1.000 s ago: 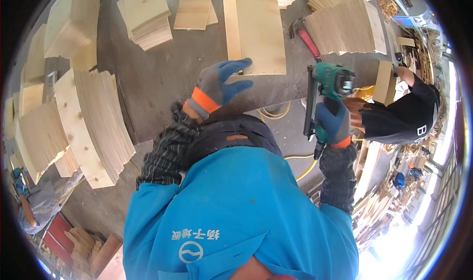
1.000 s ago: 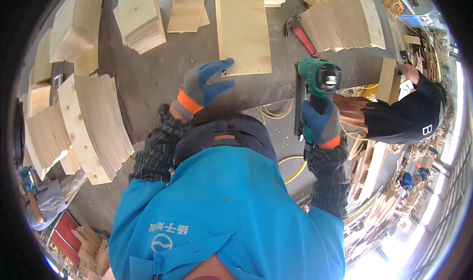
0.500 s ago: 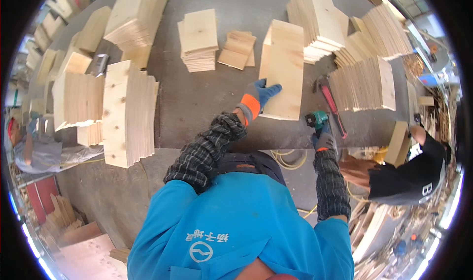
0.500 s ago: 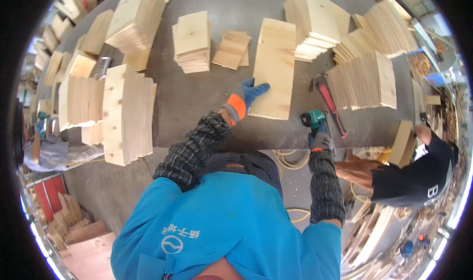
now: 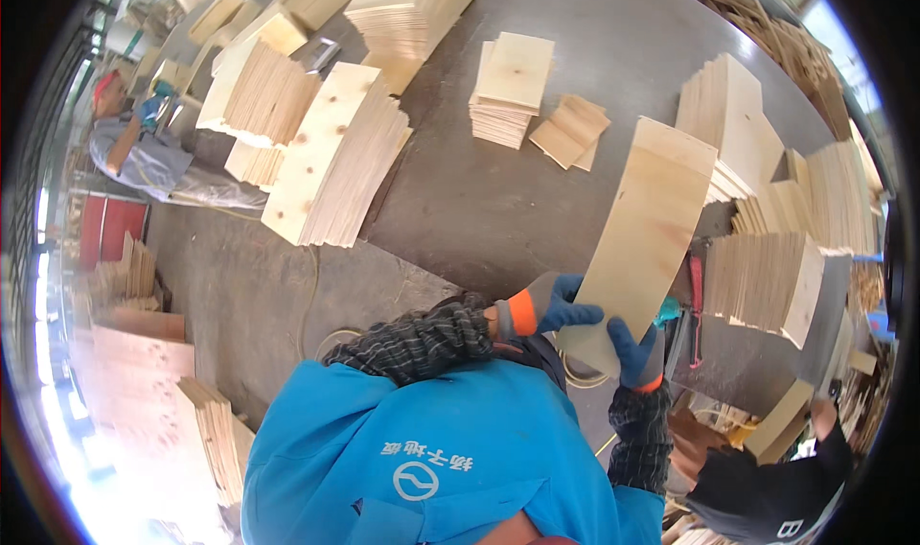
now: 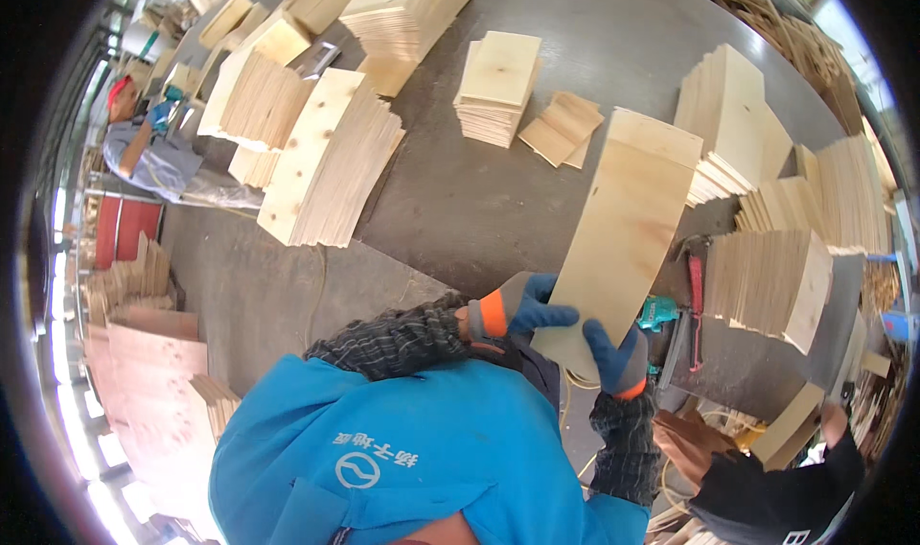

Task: Assembling wooden box components using a pneumatic nail gun.

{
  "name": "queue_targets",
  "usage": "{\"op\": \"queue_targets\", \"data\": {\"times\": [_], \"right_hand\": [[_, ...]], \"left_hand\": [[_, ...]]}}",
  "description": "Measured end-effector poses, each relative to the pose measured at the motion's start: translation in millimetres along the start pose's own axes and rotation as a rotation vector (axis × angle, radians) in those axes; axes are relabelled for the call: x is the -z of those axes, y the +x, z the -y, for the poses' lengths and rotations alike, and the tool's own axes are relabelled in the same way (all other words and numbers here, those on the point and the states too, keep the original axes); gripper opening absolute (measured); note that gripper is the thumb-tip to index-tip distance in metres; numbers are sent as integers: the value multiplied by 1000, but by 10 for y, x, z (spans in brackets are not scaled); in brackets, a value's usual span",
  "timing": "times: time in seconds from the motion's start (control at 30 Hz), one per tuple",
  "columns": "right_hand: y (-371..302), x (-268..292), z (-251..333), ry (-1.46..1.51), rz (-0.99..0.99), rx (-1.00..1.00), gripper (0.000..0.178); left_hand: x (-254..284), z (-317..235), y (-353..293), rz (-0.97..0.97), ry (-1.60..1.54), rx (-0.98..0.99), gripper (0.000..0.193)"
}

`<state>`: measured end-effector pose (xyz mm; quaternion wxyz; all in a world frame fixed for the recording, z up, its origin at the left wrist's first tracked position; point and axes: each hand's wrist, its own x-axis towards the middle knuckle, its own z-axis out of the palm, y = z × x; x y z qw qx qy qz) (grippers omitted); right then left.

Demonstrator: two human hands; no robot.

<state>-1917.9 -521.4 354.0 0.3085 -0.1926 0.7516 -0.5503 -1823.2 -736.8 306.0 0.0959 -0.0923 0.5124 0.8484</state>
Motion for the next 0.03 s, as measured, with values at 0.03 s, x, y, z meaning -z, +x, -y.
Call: {"op": "queue_targets", "data": {"times": [0.03], "right_hand": [[5,-47,22,-30,13,87,61]], "left_hand": [[49,-132,-115,22,47,76,61]]}}
